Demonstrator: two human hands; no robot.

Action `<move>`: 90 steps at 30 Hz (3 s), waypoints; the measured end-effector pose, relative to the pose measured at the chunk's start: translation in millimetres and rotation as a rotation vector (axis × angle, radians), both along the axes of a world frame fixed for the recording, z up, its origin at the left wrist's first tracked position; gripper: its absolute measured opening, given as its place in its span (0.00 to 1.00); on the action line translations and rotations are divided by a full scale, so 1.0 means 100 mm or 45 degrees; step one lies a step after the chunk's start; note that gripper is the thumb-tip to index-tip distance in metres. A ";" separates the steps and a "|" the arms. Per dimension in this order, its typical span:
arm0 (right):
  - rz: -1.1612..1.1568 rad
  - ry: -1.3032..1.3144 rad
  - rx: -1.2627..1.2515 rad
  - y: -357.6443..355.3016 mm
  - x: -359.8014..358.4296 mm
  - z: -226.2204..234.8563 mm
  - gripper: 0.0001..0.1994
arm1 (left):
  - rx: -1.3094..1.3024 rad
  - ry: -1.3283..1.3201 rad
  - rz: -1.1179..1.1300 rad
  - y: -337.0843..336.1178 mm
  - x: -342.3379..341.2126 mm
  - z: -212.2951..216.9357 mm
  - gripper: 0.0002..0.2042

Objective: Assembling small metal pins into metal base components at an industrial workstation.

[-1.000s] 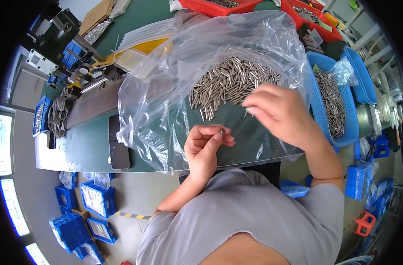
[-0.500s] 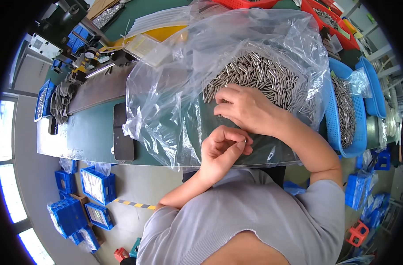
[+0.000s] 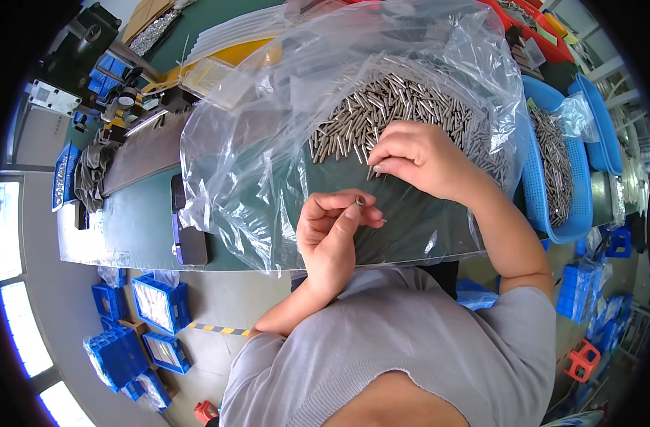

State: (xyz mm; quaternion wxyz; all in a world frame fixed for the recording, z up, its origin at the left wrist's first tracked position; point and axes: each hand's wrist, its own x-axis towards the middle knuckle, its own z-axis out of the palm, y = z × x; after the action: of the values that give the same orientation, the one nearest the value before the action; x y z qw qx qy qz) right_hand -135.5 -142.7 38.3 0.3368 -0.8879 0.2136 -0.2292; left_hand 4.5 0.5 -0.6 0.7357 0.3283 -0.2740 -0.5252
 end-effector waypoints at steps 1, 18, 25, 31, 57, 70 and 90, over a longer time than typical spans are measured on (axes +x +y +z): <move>-0.045 -0.052 0.205 0.02 0.00 0.04 0.05 | 0.024 0.003 0.006 0.00 0.00 0.00 0.03; -0.002 -0.175 0.495 0.32 0.11 0.07 0.04 | 0.027 0.069 0.011 0.00 0.01 -0.02 0.04; 0.067 -0.231 0.649 0.31 0.11 0.05 0.03 | 0.035 0.082 0.049 -0.01 0.01 -0.03 0.04; -0.092 -0.436 1.174 0.16 0.04 0.12 0.05 | 0.083 0.045 0.020 -0.01 0.00 0.01 0.03; -0.193 0.363 -0.279 0.15 0.08 -0.05 0.05 | 0.016 0.046 0.042 -0.02 -0.01 -0.01 0.05; 0.047 0.206 -0.075 0.24 -0.03 0.27 0.04 | 0.123 -0.073 0.009 -0.01 -0.03 0.00 0.05; 0.028 -0.075 0.312 0.31 0.11 0.10 0.04 | 0.108 -0.063 0.032 -0.02 -0.02 0.01 0.05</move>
State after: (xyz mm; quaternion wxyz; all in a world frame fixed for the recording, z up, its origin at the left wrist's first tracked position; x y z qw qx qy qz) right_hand -124.4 -111.2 48.7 0.4514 -0.8352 0.2203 -0.2238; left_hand 2.5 -1.9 0.5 0.7207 0.3755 -0.2653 -0.5189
